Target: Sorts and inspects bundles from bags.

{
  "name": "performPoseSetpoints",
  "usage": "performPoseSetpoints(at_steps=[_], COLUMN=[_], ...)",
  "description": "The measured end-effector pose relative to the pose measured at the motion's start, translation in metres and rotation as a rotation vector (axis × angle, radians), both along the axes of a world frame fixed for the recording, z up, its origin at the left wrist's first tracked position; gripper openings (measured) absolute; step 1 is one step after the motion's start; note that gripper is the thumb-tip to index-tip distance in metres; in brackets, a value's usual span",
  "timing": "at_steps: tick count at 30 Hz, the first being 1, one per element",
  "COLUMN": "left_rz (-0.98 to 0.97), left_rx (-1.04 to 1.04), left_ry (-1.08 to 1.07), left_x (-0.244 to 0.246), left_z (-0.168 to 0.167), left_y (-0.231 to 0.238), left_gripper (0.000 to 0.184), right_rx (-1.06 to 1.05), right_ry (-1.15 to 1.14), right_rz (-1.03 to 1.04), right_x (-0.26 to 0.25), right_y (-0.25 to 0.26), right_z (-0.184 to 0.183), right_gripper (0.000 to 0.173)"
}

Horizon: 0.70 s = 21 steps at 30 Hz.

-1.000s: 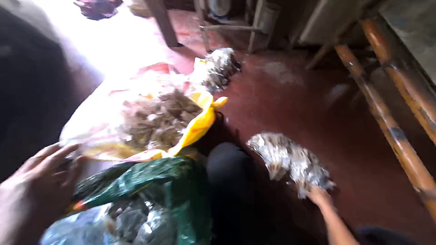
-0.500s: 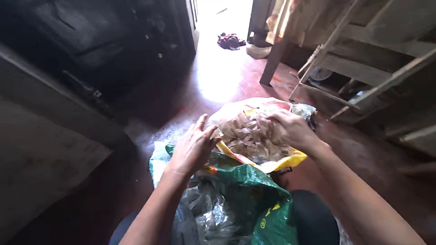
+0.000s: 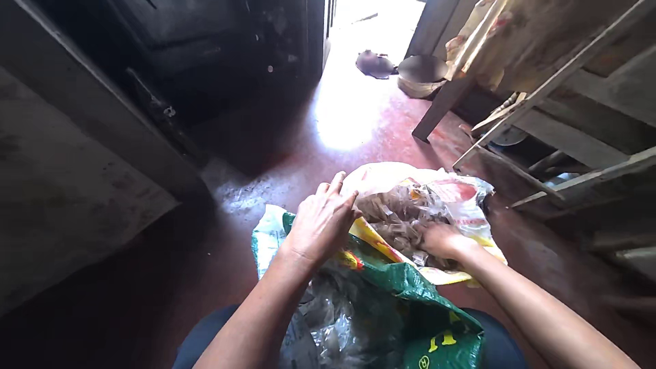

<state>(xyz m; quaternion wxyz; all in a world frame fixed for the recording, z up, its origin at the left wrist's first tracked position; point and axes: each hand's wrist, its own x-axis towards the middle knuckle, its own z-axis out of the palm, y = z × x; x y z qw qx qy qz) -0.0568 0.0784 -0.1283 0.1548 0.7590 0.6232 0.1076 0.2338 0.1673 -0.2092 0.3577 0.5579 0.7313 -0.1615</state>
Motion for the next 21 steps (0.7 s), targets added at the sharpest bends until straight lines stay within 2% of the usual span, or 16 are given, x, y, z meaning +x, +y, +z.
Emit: performPoseSetpoints(at_steps=[4, 8, 14, 17, 21], left_rz=[-0.008, -0.023, 0.010, 0.024, 0.023], left_rx=[0.016, 0.033, -0.101, -0.145, -0.168], left_ry=[-0.008, -0.024, 0.076, 0.097, 0.112], left_x=[0.002, 0.002, 0.008, 0.009, 0.011], left_z=[-0.002, -0.005, 0.002, 0.004, 0.006], left_y=[0.002, 0.005, 0.011, 0.014, 0.013], left_gripper=[0.035, 0.032, 0.053, 0.062, 0.058], right_rx=[-0.011, 0.203, 0.352, 0.381, 0.365], right_ry=[0.199, 0.481, 0.655, 0.791, 0.820], right_rz=[0.007, 0.035, -0.011, -0.058, -0.236], right_x=[-0.008, -0.028, -0.083, -0.082, -0.077], right_y=[0.013, 0.048, 0.094, 0.113, 0.115], right_z=[0.030, 0.040, 0.067, 0.040, 0.013], right_gripper=[0.057, 0.043, 0.040, 0.049, 0.049])
